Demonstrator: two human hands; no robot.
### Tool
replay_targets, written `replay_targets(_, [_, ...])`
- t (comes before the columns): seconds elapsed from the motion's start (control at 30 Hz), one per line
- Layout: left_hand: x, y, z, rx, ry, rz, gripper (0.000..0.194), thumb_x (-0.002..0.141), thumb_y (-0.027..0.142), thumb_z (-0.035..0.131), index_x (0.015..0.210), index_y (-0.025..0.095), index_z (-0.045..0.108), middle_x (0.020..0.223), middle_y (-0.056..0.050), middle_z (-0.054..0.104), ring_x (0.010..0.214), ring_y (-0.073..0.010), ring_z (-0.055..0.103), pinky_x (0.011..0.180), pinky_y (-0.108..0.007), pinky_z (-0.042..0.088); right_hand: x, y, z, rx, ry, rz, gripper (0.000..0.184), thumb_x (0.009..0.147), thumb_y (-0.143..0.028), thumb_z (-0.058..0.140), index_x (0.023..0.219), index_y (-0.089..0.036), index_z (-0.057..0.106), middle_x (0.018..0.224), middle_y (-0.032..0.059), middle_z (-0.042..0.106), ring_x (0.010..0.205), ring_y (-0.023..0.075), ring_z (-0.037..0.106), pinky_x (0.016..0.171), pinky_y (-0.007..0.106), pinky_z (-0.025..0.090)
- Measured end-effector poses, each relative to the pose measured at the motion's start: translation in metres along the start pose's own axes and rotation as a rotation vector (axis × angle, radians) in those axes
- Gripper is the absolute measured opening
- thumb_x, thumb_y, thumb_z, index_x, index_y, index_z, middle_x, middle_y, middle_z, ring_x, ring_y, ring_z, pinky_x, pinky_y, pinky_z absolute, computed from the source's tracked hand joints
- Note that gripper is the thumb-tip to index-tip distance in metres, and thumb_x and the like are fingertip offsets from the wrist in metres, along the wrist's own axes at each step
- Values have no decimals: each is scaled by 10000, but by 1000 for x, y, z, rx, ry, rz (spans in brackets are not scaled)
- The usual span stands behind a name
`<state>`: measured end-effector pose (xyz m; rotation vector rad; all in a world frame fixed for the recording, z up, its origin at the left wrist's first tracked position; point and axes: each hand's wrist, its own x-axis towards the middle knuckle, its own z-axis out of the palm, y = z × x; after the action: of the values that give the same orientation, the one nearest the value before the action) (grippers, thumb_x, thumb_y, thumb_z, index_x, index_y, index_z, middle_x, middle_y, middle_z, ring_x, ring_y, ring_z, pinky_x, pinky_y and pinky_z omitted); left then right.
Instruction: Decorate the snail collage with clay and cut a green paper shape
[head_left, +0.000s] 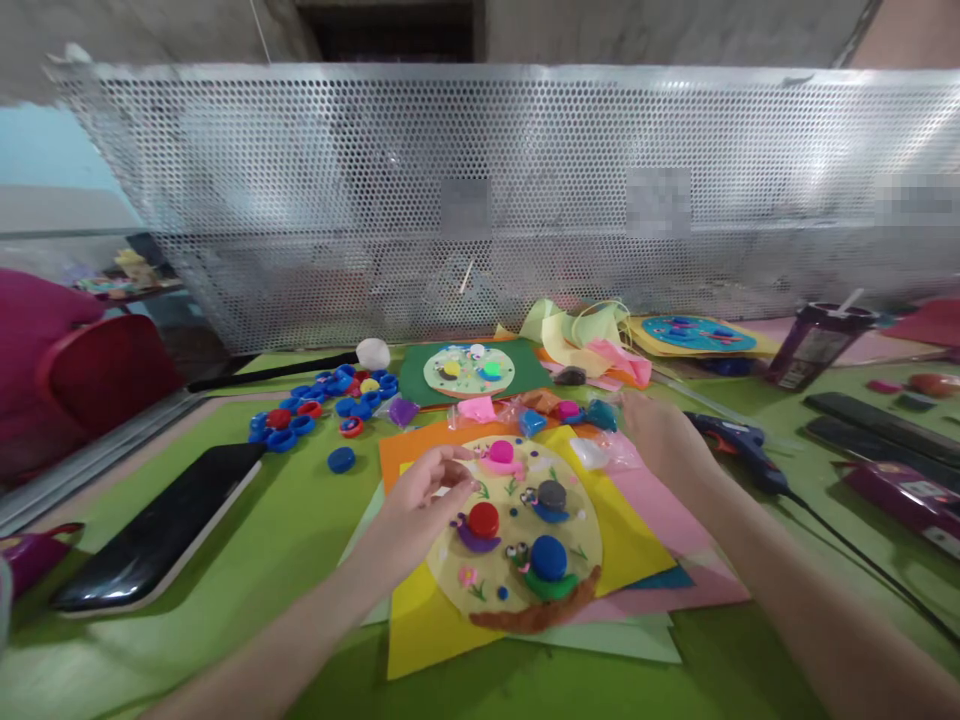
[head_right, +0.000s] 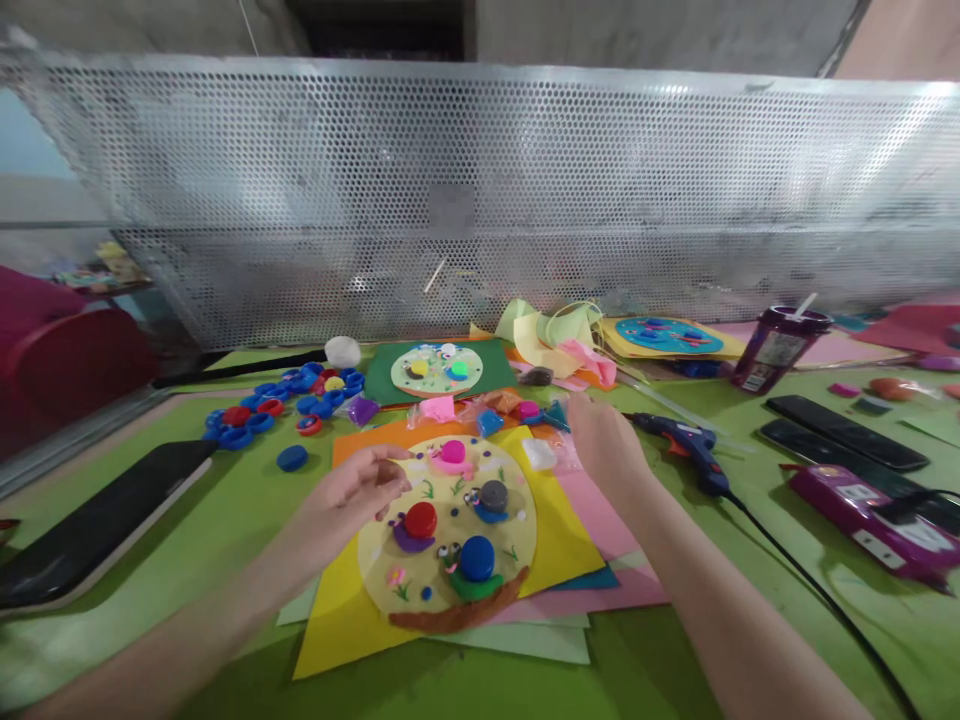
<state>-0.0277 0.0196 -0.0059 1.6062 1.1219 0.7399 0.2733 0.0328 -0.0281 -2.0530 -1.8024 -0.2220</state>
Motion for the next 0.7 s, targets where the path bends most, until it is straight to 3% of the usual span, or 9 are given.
replay_targets(0.17, [1, 1, 0, -13, -8, 16, 227, 791, 277, 526, 997, 191, 488, 879, -22, 561, 853, -173, 555, 721, -293, 430, 4, -6, -2, 64, -22, 19, 168, 824, -154, 432, 765, -165, 589, 633, 19, 601, 568, 139, 547, 559, 257, 393])
replay_targets(0.33, [1, -3, -1, -39, -33, 77, 209, 771, 226, 550, 969, 194, 493, 859, -8, 561, 829, -155, 553, 721, -282, 441, 3, -6, 6, 163, -25, 16, 211, 777, -150, 394, 705, -203, 585, 640, 19, 638, 600, 161, 589, 564, 249, 390])
replay_targets(0.5, [1, -4, 1, -35, -43, 65, 196, 774, 220, 556, 963, 191, 513, 855, -7, 565, 825, -149, 562, 719, -272, 445, 1, -7, 21, 227, -53, -12, 71, 706, -181, 505, 704, -210, 570, 658, 9, 652, 610, 171, 605, 565, 254, 410])
replay_targets(0.7, [2, -5, 1, -35, -49, 61, 219, 767, 227, 574, 971, 189, 505, 829, -3, 583, 792, -151, 579, 688, -270, 442, 4, -4, 23, 287, -54, -35, 134, 675, -130, 536, 765, -208, 599, 727, 19, 692, 695, 190, 636, 629, 278, 448])
